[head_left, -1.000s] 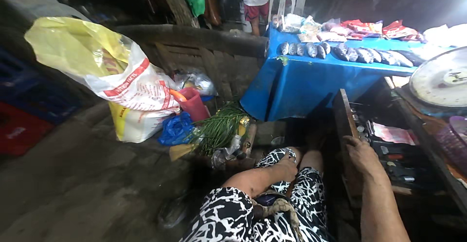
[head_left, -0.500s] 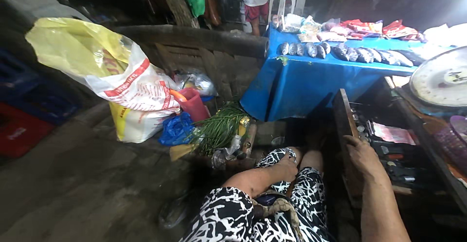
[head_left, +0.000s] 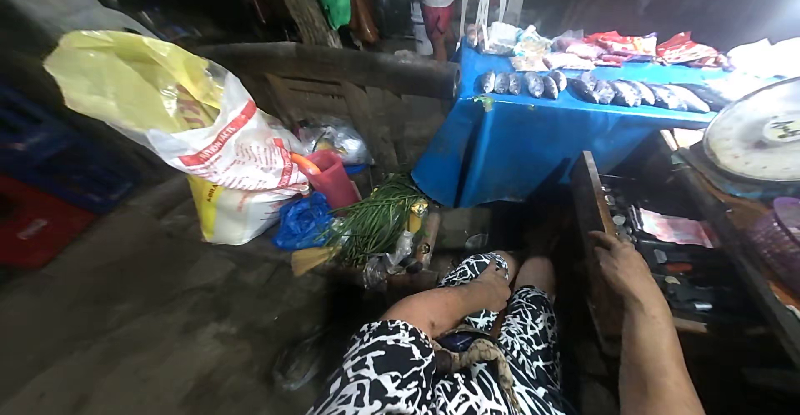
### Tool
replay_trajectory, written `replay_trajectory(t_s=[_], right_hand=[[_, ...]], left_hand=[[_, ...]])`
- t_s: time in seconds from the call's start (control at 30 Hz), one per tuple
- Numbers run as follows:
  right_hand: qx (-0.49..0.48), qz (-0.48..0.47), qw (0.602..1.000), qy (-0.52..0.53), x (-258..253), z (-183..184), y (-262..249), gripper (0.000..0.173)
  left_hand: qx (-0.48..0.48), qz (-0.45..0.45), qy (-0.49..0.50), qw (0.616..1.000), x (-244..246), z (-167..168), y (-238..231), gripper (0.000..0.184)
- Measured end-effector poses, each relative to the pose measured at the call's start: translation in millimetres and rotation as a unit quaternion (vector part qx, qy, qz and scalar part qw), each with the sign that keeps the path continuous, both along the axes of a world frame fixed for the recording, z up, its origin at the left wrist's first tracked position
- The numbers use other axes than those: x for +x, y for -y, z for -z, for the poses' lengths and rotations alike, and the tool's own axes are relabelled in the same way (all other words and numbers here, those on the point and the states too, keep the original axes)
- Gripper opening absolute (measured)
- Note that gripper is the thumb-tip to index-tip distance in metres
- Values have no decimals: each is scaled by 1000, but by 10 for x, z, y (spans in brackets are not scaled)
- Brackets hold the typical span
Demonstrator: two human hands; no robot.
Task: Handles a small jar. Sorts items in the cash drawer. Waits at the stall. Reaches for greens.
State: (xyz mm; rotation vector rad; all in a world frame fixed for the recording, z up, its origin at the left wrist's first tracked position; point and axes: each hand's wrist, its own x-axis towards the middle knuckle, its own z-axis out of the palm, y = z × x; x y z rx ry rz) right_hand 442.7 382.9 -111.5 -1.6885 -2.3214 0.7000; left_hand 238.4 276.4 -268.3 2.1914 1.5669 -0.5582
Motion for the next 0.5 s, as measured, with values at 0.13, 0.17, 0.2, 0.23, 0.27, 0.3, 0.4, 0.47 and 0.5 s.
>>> replay_trajectory(t_s=[0.13, 0.17, 0.2, 0.23, 0.27, 0.3, 0.4, 0.47, 0.5], right_hand=[[4, 1, 1000, -3, 6, 3, 5, 36], [4, 1, 1000, -7, 5, -2, 13, 36], [2, 1, 1000, -11, 6, -2, 14, 36], [0, 2, 1000, -10, 5, 4, 7, 37], [-1, 3, 1000, -6, 6, 11, -2, 37], [-3, 4, 1000, -5, 5, 13, -7, 37], [-4, 2, 1000, -4, -2, -16, 4, 37], [-2, -1, 1000, -3, 1, -12, -1, 37], [-2, -1, 1000, -1, 2, -7, -5, 37]], left_hand=[[2, 1, 0, 1000, 0, 4, 1, 36], [1, -1, 2, 1000, -2, 4, -1, 36], [0, -1, 2, 1000, -2, 1, -2, 36], [-2, -2, 1, 1000, 0, -7, -1, 36], [-3, -2, -1, 1000, 2, -12, -1, 36], [-3, -1, -3, 1000, 7, -19, -1, 36], [-6, -2, -2, 1000, 7, -31, 0, 35], [-6, -2, -1, 1000, 7, -38, 4, 35], [-4, -3, 3, 1000, 3, -37, 7, 35]])
